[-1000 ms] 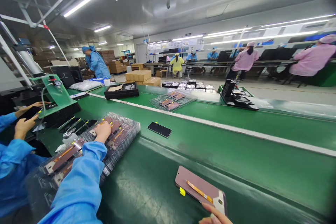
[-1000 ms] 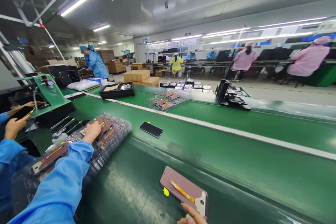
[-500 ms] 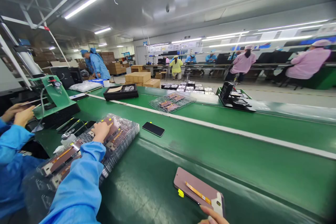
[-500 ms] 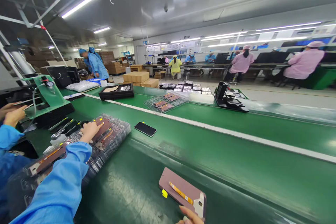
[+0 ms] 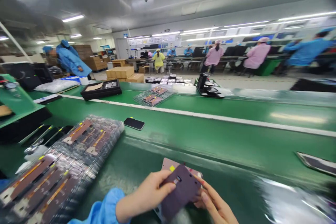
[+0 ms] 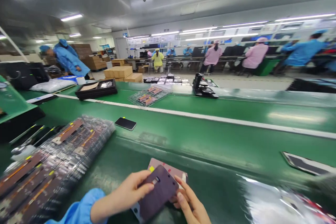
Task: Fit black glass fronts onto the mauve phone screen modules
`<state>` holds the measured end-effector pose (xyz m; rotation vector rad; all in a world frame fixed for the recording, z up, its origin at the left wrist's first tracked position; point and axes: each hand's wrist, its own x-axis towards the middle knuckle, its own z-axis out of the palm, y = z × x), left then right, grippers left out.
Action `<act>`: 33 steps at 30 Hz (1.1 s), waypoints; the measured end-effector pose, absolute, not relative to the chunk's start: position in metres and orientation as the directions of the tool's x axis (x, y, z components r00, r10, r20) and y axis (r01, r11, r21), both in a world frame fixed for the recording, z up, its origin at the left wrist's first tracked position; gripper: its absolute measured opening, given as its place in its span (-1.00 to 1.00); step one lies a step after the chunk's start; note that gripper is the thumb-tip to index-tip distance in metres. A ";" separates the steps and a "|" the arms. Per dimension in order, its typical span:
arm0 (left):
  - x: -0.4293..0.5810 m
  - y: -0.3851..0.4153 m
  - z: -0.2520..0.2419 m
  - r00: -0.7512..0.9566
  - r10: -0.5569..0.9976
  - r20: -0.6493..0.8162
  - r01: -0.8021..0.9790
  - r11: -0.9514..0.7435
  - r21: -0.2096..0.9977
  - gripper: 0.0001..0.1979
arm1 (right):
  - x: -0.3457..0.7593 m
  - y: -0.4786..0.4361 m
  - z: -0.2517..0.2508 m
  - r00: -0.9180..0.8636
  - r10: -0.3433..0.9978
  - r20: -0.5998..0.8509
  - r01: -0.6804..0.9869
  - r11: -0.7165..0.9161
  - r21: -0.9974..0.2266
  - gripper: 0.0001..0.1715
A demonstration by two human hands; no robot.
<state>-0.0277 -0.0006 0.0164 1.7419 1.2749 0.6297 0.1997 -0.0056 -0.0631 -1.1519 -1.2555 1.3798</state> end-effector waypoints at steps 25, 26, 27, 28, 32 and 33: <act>0.013 -0.006 -0.041 0.460 0.847 -0.268 0.011 0.296 0.955 -0.47 | 0.189 -0.012 -0.031 0.139 0.869 0.475 0.321 0.414 -0.852 -0.90; 0.013 -0.009 -0.040 0.487 0.826 -0.285 0.036 0.308 0.951 -0.49 | 0.191 -0.008 -0.032 0.152 0.886 0.439 0.308 0.380 -0.872 -0.88; 0.014 -0.012 -0.039 0.508 0.807 -0.301 0.061 0.315 0.947 -0.51 | 0.193 -0.005 -0.033 0.153 0.899 0.412 0.303 0.354 -0.885 -0.85; 0.014 -0.014 -0.037 0.523 0.791 -0.319 0.086 0.324 0.942 -0.52 | 0.195 -0.003 -0.034 0.145 0.908 0.392 0.306 0.336 -0.891 -0.84; 0.013 -0.017 -0.032 0.534 0.753 -0.383 0.159 0.356 0.921 -0.53 | 0.198 -0.001 -0.032 0.027 0.915 0.402 0.385 0.362 -0.849 -0.92; 0.012 -0.017 -0.032 0.534 0.750 -0.390 0.168 0.359 0.918 -0.53 | 0.198 -0.003 -0.031 -0.001 0.891 0.453 0.428 0.410 -0.805 -0.90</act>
